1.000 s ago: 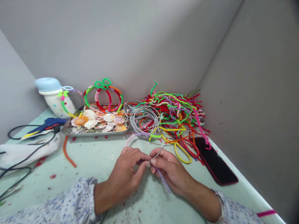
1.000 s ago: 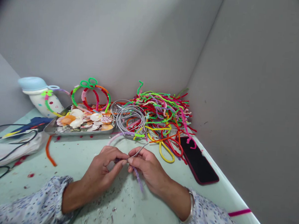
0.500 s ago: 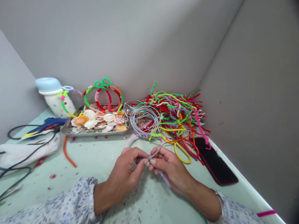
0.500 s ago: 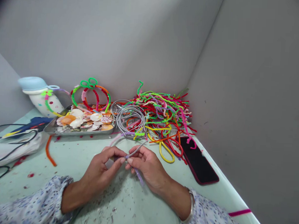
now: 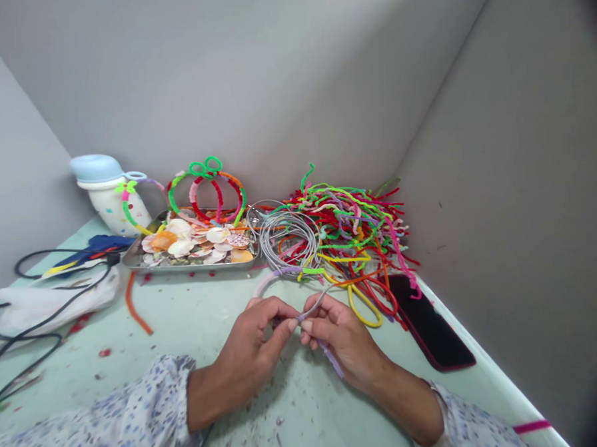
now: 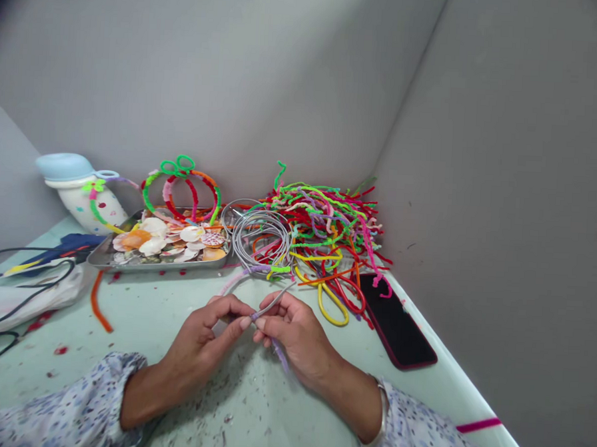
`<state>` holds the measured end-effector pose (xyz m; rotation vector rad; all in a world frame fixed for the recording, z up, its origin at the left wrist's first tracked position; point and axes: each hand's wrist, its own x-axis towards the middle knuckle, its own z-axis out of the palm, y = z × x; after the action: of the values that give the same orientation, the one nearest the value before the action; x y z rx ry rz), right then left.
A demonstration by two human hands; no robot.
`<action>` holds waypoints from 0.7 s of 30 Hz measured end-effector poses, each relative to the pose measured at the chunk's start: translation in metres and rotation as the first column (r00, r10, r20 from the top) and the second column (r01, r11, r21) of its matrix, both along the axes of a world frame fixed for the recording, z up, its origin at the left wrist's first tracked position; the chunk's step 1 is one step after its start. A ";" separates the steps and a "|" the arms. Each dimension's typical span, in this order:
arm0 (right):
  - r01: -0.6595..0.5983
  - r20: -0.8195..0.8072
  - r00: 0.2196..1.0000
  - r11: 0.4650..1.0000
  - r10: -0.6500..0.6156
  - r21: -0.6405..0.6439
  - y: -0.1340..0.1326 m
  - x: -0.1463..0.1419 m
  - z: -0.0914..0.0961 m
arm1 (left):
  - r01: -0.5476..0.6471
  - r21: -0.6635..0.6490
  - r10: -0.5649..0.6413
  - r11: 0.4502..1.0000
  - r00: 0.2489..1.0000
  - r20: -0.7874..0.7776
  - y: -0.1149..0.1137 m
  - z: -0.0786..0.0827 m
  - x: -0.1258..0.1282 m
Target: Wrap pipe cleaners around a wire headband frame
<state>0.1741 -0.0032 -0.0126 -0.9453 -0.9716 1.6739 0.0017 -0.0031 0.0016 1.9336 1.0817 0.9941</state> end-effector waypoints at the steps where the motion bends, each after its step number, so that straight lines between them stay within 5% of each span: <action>1: 0.003 0.004 1.000 1.000 -0.003 0.004 0.000 0.000 0.000 | 0.001 -0.003 -0.001 1.000 1.000 0.001 0.000 0.000 0.000; 21: -0.004 0.075 0.997 0.999 0.000 0.053 -0.001 0.000 -0.006 | 0.005 -0.059 -0.004 0.998 1.000 0.028 -0.001 -0.003 0.000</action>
<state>0.1745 -0.0037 -0.0182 -0.9777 -1.0623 1.6157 0.0015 -0.0046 -0.0012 1.8689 1.0790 0.9728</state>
